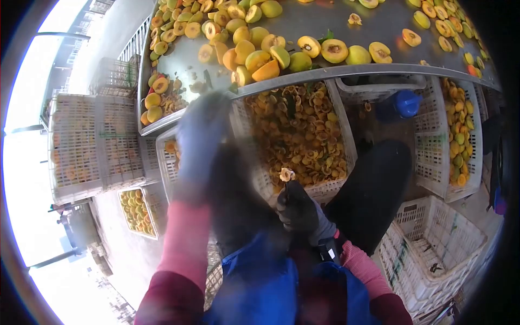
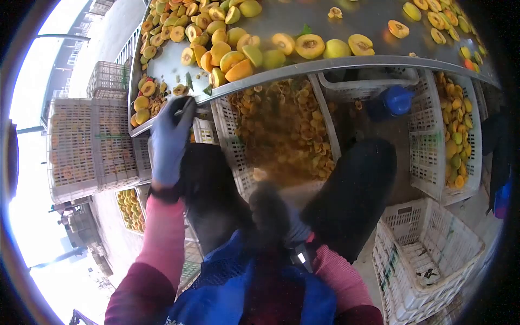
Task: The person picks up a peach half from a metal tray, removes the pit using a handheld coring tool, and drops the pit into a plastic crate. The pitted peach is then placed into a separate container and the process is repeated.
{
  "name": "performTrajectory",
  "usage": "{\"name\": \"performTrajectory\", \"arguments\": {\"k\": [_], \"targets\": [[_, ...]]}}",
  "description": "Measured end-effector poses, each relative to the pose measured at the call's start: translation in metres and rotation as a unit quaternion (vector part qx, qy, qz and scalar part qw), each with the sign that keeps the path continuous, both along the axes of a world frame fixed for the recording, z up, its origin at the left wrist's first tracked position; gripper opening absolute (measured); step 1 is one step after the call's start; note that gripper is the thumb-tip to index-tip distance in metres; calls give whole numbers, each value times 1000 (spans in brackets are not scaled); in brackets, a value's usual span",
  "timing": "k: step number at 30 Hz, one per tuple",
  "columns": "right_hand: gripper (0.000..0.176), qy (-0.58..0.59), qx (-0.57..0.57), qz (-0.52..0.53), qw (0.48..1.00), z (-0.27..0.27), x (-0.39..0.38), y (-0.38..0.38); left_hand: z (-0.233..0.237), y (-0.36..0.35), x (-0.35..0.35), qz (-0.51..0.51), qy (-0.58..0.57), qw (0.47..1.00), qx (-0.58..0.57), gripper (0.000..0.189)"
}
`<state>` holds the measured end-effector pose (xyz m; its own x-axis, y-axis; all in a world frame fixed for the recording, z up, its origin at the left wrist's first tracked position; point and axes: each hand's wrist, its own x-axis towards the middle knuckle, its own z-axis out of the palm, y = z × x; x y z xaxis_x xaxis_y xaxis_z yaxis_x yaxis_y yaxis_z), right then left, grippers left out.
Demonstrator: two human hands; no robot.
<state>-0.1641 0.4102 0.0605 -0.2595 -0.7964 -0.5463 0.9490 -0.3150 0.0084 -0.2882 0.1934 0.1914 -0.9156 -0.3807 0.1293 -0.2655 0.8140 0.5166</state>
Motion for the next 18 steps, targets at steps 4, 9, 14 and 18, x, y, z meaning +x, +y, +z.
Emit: {"name": "performTrajectory", "arguments": {"k": [4, 9, 14, 18], "targets": [[44, 70, 143, 8, 987, 6, -12, -2, -42, 20, -92, -144, -91, 956, -241, 49], [41, -28, 102, -38, 994, 22, -31, 6, -52, 8, -138, -218, -180, 932, -227, 53], [40, 82, 151, -62, 983, 23, -29, 11, -44, -6, -129, -282, -108, 938, -170, 47], [39, 187, 195, -143, 952, 21, -45, 16, 1, 42, -54, -381, 86, 916, -89, 48]]}}
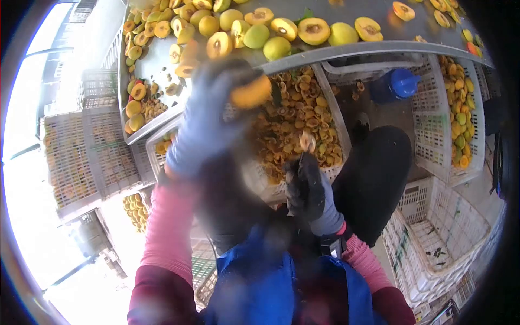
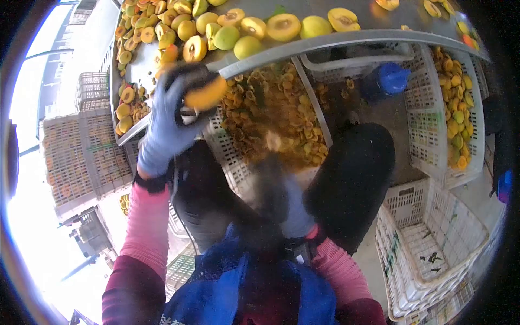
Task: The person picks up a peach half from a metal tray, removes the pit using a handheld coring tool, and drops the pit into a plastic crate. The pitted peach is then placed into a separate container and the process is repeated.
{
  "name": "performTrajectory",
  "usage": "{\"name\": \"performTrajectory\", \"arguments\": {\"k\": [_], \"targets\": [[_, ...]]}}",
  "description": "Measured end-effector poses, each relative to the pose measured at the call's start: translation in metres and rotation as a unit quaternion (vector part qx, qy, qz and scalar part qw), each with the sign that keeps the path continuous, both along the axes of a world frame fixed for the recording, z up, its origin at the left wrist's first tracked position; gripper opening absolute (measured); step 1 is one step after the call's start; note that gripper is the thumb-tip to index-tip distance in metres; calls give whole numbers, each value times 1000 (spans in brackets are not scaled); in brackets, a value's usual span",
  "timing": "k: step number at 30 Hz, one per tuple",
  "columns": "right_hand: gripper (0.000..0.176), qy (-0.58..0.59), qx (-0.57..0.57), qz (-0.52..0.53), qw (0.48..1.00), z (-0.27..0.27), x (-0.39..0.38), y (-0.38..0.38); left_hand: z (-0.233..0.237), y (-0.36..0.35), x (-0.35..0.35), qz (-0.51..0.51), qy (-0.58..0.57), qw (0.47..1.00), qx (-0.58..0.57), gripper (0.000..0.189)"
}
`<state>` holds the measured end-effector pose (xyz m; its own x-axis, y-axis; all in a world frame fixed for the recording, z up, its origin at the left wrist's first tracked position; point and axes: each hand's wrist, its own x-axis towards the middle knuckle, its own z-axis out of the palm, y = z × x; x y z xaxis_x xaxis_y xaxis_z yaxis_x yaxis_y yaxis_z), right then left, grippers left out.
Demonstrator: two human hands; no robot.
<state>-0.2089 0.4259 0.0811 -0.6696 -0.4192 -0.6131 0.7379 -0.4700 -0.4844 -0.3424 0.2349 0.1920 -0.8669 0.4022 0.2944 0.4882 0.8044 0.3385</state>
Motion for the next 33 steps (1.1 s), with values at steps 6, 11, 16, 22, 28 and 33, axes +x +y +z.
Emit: {"name": "performTrajectory", "arguments": {"k": [6, 11, 16, 22, 28, 33], "targets": [[32, -87, -123, -37, 988, 61, -25, 6, -17, 34, 80, -53, -169, 972, 153, 66], [23, -52, -215, -115, 968, 59, -13, -1, -28, 63, 123, 102, -259, 809, 517, 73], [25, -8, -106, 6, 994, 64, -12, 8, -26, 56, 129, 263, -318, 766, 493, 39], [27, 110, 2, -16, 994, 41, 6, -3, -44, 39, 137, 331, -272, 816, 389, 39], [38, 368, 170, 74, 911, -12, 31, -4, -63, 38, 155, 330, -154, 844, 393, 31], [31, 205, 113, 133, 963, 37, 36, -4, -57, 40, 164, 327, -134, 858, 372, 26]]}}
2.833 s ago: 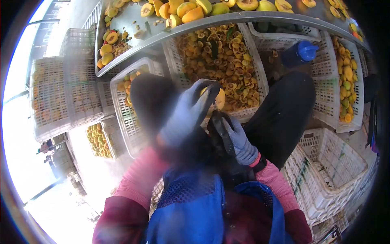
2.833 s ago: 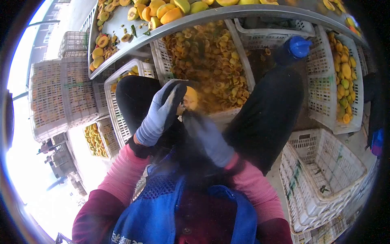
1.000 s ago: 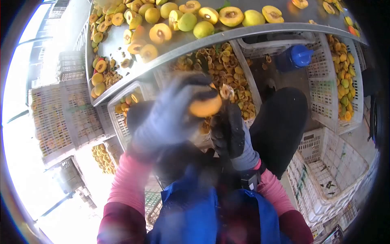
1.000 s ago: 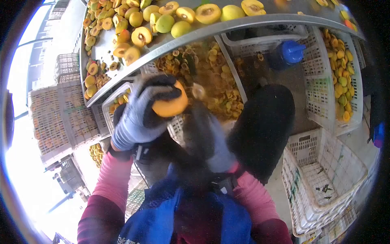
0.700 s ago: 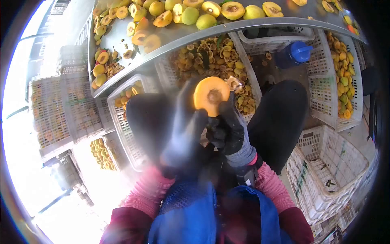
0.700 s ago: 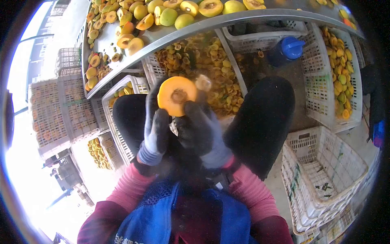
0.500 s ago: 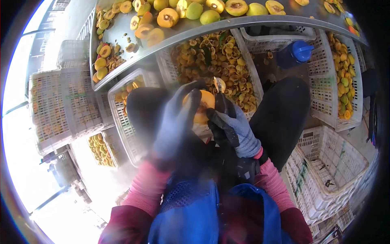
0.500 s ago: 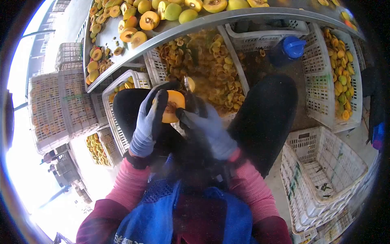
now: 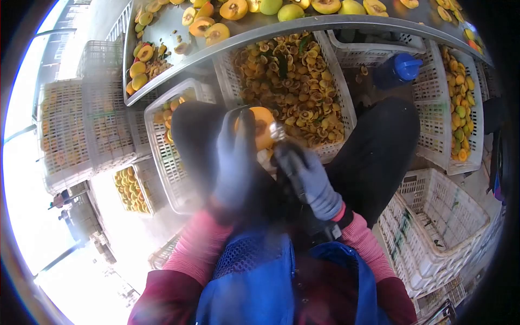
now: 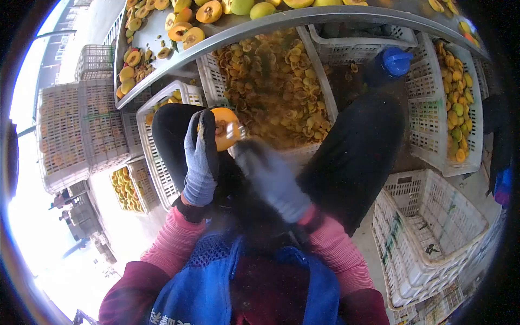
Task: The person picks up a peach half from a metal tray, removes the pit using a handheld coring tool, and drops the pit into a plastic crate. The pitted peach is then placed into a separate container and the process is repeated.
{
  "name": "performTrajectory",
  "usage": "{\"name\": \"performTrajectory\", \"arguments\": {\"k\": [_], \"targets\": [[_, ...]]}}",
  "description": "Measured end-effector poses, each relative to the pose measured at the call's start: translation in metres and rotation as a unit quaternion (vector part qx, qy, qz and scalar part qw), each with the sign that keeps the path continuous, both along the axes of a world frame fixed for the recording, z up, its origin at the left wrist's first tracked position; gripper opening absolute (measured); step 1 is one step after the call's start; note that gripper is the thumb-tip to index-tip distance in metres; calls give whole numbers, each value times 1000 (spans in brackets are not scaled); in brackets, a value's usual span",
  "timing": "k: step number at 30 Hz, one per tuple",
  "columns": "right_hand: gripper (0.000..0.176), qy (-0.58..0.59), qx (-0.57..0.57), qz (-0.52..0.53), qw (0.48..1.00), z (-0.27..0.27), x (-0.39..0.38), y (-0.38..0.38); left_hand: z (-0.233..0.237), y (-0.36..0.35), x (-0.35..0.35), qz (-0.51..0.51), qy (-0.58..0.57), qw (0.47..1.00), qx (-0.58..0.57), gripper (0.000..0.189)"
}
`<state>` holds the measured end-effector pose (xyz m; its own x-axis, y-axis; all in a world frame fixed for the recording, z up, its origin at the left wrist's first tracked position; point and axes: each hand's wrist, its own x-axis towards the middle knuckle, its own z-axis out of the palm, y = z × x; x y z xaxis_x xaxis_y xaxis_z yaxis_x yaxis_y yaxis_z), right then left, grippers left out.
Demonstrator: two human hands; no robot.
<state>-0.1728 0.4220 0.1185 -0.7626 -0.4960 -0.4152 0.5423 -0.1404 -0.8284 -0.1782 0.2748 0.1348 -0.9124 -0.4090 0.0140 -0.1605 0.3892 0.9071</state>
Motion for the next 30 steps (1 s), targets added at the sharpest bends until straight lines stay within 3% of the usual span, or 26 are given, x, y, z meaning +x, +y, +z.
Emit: {"name": "performTrajectory", "arguments": {"k": [1, 2, 4, 6, 8, 12, 16, 17, 18, 21, 23, 25, 26, 27, 28, 29, 30], "targets": [[32, 18, -25, -29, 999, 4, 3, -7, -6, -1, 3, -29, 45, 995, -86, 25], [34, 217, 100, -48, 970, -4, 10, -5, -11, 0, 4, -46, 75, 987, -131, 25], [35, 216, 157, -31, 963, -6, 13, -8, 11, 13, 2, 8, -43, 997, 57, 24], [37, 221, 191, -20, 956, -3, 12, -11, -2, 11, 6, -23, 25, 994, -105, 24], [38, 230, 204, -13, 951, 5, 10, -10, -10, 12, 8, -40, 69, 980, -180, 24], [36, 203, 161, -25, 966, 11, 8, -9, -7, 16, 6, -52, 100, 975, -193, 24], [30, 211, 190, -3, 959, -8, 20, -6, 3, 19, 5, -79, 64, 992, -69, 24], [30, 203, 205, 14, 957, -14, 24, -4, 5, 17, 4, -110, 49, 988, -99, 24], [33, 169, 159, 11, 973, -18, 24, -2, 7, 13, 4, -140, 34, 981, -130, 24], [36, 19, 56, 43, 997, -18, 22, 3, 7, 13, -2, -147, -13, 988, -46, 26], [31, -122, -1, 86, 989, -4, 13, 6, 7, 10, -11, -158, -23, 987, 1, 27], [34, -231, -112, 63, 965, 15, 6, 5, 6, 4, -16, -207, 11, 977, -50, 30], [39, -273, -183, 36, 944, 20, 4, 4, 4, 3, -17, -215, 8, 975, -47, 30], [41, -343, -252, 55, 903, 15, 6, 5, 1, 2, -15, -221, 3, 974, -44, 29], [43, -409, -320, 74, 851, 4, 10, 8, -3, 4, -8, -191, -37, 980, 49, 27], [46, -465, -386, 92, 791, -4, 10, 8, -5, 3, -8, -196, -28, 978, 57, 27], [47, -488, -413, 86, 764, -5, 9, 7, -7, 2, -7, -202, -18, 977, 66, 27]]}}
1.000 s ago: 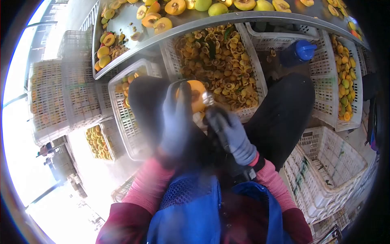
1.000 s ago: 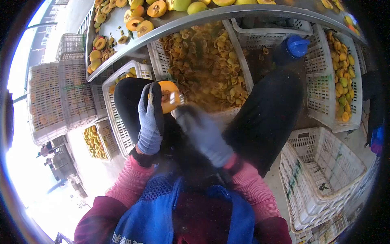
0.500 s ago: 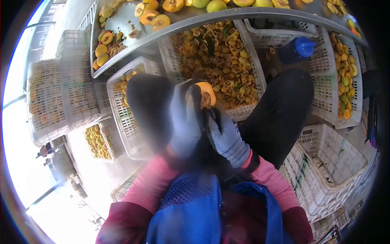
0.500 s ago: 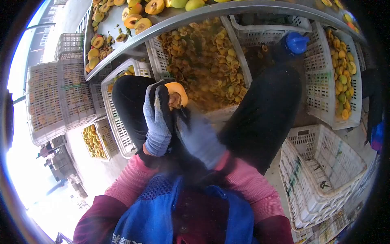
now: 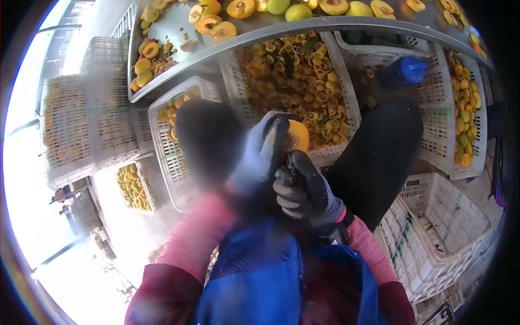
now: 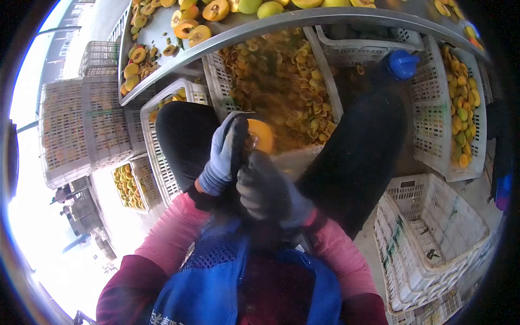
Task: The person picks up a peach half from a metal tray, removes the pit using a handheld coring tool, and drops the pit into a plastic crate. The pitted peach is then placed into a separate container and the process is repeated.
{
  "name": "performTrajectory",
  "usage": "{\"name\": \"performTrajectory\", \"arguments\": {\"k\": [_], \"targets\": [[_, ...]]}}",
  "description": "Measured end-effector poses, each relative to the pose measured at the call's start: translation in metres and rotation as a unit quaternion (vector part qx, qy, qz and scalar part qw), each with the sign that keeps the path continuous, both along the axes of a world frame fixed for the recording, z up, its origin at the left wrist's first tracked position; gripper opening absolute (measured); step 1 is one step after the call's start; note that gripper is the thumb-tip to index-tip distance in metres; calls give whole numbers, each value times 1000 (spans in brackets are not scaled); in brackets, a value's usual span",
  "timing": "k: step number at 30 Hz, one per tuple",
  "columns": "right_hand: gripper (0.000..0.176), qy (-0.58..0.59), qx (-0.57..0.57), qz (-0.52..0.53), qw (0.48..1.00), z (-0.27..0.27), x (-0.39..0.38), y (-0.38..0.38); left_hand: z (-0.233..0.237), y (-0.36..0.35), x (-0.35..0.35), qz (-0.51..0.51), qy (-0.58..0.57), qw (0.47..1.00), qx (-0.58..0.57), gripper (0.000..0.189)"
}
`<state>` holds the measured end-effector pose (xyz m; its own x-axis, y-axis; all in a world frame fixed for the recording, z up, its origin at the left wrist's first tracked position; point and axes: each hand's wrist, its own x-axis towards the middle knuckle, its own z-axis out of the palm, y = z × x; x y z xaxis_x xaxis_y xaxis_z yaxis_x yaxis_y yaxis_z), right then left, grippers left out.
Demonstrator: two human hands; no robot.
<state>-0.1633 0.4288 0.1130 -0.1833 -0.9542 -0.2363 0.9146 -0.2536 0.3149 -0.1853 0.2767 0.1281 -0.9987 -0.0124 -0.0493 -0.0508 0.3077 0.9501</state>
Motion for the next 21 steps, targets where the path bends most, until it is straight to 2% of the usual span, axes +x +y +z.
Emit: {"name": "performTrajectory", "arguments": {"k": [1, 2, 5, 7, 8, 9, 10, 11, 12, 13, 14, 15, 17, 19, 21], "targets": [[48, -38, -26, -4, 999, 0, 1, -1, 0, 1, 1, 37, -103, 990, 88, 29], [49, -74, -51, -8, 996, -1, 1, -2, -4, 3, 3, 78, -118, 983, 114, 31], [48, 40, -115, -33, 992, -7, 2, -9, -6, 5, 9, 182, -153, 947, 216, 35], [49, 24, -103, -25, 994, -2, -2, -12, 6, 0, 18, 235, -169, 906, 308, 32], [50, 17, -96, -25, 995, 0, -6, -13, 2, -12, 27, 289, -157, 906, 269, 32], [50, 19, -78, -29, 996, -10, -7, -13, 23, -20, 27, 360, -148, 837, 384, 37], [50, 20, -60, -35, 997, -25, -4, -14, 36, -28, 27, 388, -14, 880, 273, 44], [51, 24, -42, -39, 998, -35, -1, -13, 63, -46, 27, 391, -22, 887, 245, 46], [50, -17, 85, -4, 996, -18, -6, -9, 74, -75, 29, 366, 31, 902, 227, 40], [50, 2, 60, -2, 998, -21, -6, -9, 60, -131, 38, 354, 24, 933, 55, 34], [50, 17, 36, 3, 999, -30, -3, -8, 46, -187, 48, 349, 17, 929, -122, 28], [49, 30, 12, 7, 999, -34, -5, -8, 56, -192, 37, 312, -106, 856, -400, 25], [49, 58, 48, 17, 997, -39, -8, -12, 60, -188, 14, 213, -111, 795, -557, 23], [48, 55, 102, 28, 993, -41, -12, -18, 68, -149, -41, 227, -1, 831, -509, 25], [47, 23, 173, 42, 984, -39, -14, -24, 64, -126, -99, 175, 34, 892, -416, 28]]}}
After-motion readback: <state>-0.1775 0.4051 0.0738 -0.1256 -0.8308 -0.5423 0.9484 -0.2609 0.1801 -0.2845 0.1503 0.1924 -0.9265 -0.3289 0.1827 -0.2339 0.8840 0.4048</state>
